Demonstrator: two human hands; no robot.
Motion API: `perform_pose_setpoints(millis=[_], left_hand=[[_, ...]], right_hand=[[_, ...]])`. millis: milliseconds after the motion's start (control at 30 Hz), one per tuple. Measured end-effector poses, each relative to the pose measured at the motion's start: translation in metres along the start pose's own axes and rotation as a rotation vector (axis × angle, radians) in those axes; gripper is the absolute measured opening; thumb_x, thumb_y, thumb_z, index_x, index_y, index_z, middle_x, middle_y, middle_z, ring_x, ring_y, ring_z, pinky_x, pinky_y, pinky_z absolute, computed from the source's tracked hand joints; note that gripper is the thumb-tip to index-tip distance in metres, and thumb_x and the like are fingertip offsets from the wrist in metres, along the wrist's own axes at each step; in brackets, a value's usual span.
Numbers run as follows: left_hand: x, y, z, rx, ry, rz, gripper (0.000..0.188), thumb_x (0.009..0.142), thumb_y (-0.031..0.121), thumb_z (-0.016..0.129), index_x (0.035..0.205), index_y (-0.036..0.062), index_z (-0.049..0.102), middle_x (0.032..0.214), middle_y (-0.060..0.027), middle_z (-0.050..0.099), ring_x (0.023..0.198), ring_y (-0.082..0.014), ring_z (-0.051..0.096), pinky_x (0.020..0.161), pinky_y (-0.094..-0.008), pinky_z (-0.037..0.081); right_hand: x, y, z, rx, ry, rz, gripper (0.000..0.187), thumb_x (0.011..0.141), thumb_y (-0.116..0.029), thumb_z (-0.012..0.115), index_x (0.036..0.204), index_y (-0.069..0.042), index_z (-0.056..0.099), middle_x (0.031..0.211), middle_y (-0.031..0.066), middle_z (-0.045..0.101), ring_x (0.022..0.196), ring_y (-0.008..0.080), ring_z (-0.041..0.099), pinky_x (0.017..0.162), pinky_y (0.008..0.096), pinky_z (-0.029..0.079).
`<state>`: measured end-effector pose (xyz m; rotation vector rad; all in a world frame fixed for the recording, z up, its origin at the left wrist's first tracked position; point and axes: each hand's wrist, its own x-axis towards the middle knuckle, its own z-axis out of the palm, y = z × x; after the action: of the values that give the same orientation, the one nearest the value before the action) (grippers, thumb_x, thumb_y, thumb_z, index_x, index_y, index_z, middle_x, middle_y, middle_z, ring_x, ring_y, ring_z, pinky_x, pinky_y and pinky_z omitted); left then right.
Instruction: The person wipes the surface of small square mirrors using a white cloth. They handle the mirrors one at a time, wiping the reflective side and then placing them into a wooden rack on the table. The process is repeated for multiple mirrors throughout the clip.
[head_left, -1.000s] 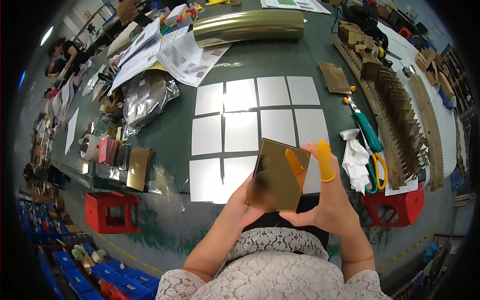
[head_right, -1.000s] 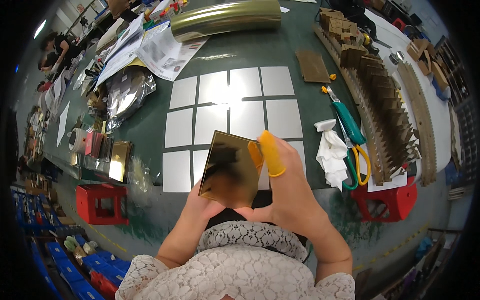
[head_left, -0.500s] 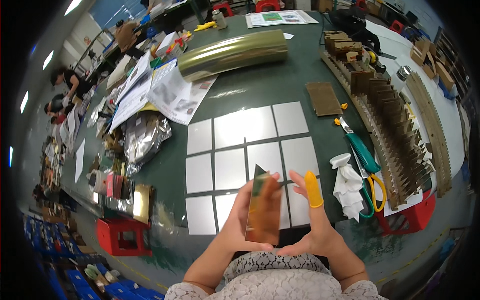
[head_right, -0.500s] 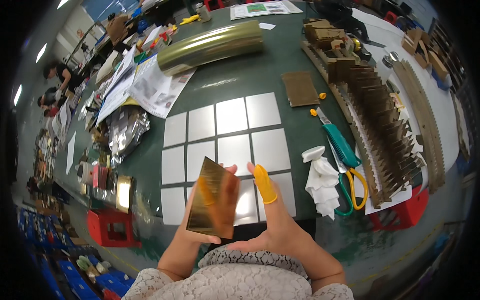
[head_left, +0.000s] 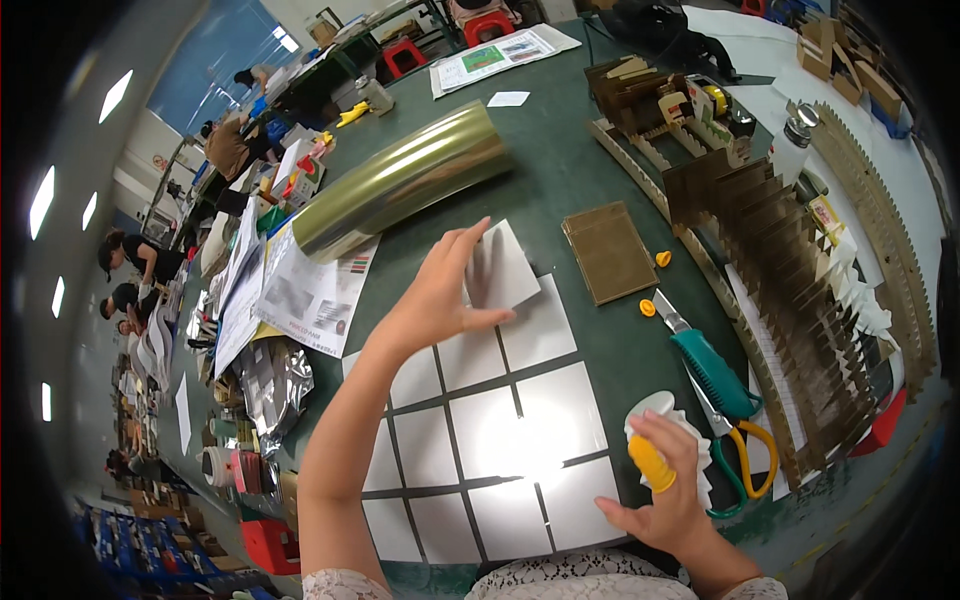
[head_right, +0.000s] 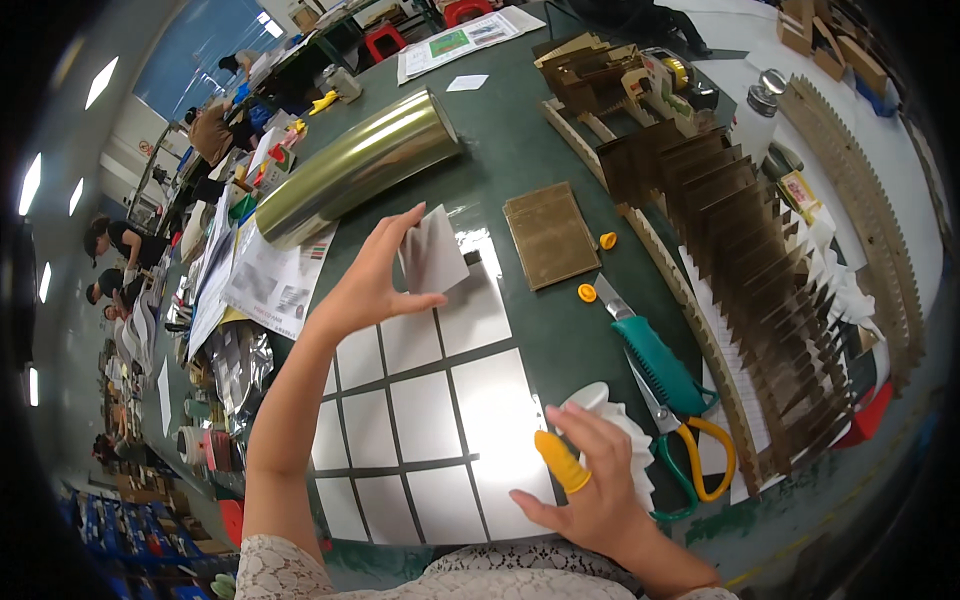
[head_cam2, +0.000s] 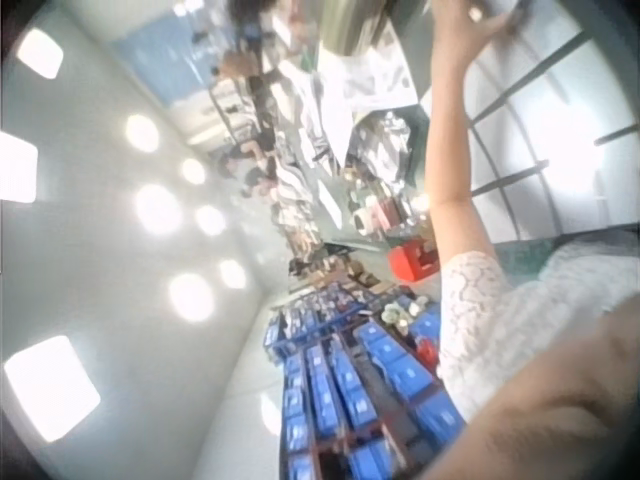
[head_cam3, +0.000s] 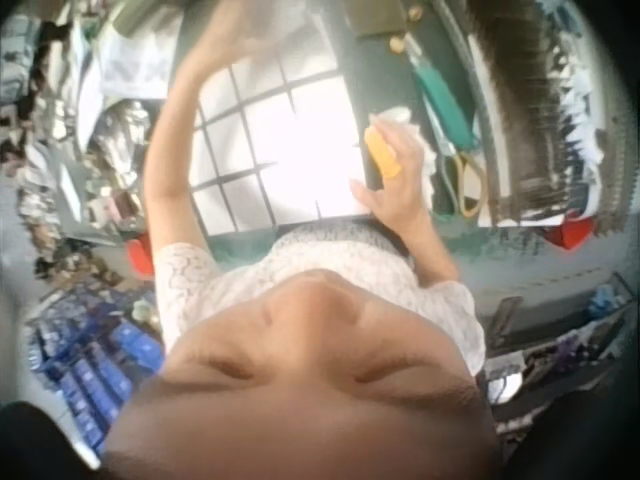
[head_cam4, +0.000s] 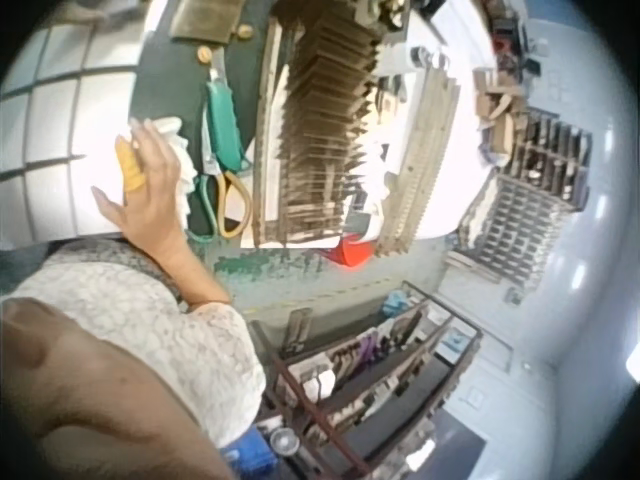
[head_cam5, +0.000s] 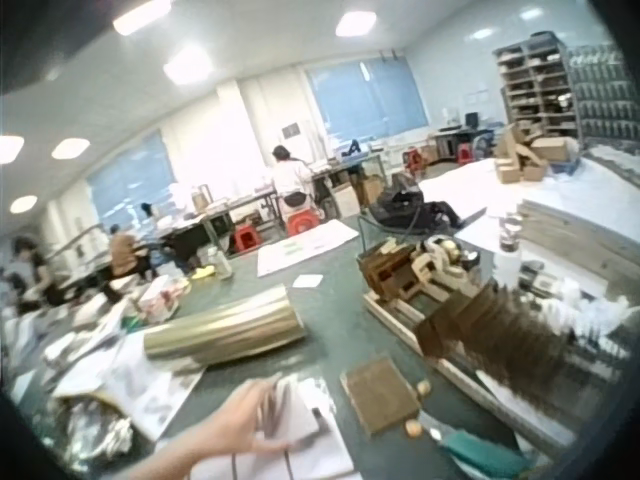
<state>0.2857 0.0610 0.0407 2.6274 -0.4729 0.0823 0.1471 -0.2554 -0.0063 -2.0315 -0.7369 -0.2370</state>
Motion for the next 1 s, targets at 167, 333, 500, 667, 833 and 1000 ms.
perform_pose_setpoints(millis=[167,333,500,667,833,1000], left_hand=[[0.034,-0.019,0.007,0.061,-0.061,-0.016,0.101,0.067,0.032,0.085,0.146,0.0032,0.03,0.132,-0.0184,0.048,0.125,-0.0324,0.045,0.107,-0.0392,0.034],[0.05,-0.026,0.006,0.058,-0.137,-0.043,0.101,0.067,0.032,0.085,0.146,0.0028,0.029,0.132,-0.0182,0.049,0.125,-0.0318,0.045,0.108,-0.0391,0.034],[0.053,-0.029,0.003,0.071,-0.164,-0.068,0.1,0.068,0.033,0.085,0.146,0.0022,0.03,0.133,-0.018,0.049,0.126,-0.0315,0.045,0.109,-0.039,0.034],[0.057,-0.03,0.004,0.054,-0.189,-0.064,0.099,0.068,0.035,0.085,0.145,0.0016,0.032,0.135,-0.0177,0.048,0.127,-0.0309,0.045,0.109,-0.039,0.034],[0.061,-0.033,0.005,0.081,-0.202,-0.052,0.1,0.068,0.035,0.085,0.145,0.0014,0.032,0.135,-0.0178,0.048,0.126,-0.0305,0.046,0.108,-0.0384,0.035],[0.062,-0.035,0.007,0.094,-0.206,-0.046,0.1,0.068,0.037,0.086,0.145,0.0015,0.032,0.135,-0.0181,0.048,0.126,-0.0303,0.046,0.108,-0.0383,0.035]], right_hand=[[0.003,0.003,-0.006,0.032,-0.057,0.045,0.064,0.074,-0.029,0.08,0.123,0.0,0.053,0.131,0.0109,0.049,0.123,0.0284,0.043,0.099,0.0383,0.034],[0.0,0.005,-0.008,0.136,-0.011,0.147,0.065,0.073,-0.027,0.081,0.125,-0.001,0.051,0.128,0.0105,0.05,0.119,0.0272,0.043,0.096,0.0382,0.033],[0.0,0.008,-0.011,0.133,-0.022,0.122,0.065,0.073,-0.025,0.081,0.125,-0.001,0.051,0.126,0.0111,0.05,0.118,0.0271,0.043,0.096,0.0385,0.033],[0.0,0.008,-0.011,0.165,-0.013,0.143,0.065,0.072,-0.024,0.081,0.125,-0.001,0.051,0.125,0.012,0.051,0.117,0.027,0.043,0.096,0.0382,0.034],[-0.004,0.01,-0.009,0.136,-0.007,0.13,0.06,0.075,-0.029,0.073,0.123,-0.001,0.05,0.122,0.0127,0.05,0.116,0.0293,0.045,0.098,0.0392,0.034],[-0.004,0.011,-0.008,0.125,-0.008,0.125,0.06,0.076,-0.029,0.073,0.124,-0.001,0.05,0.121,0.0123,0.05,0.116,0.0293,0.046,0.097,0.0393,0.035]])
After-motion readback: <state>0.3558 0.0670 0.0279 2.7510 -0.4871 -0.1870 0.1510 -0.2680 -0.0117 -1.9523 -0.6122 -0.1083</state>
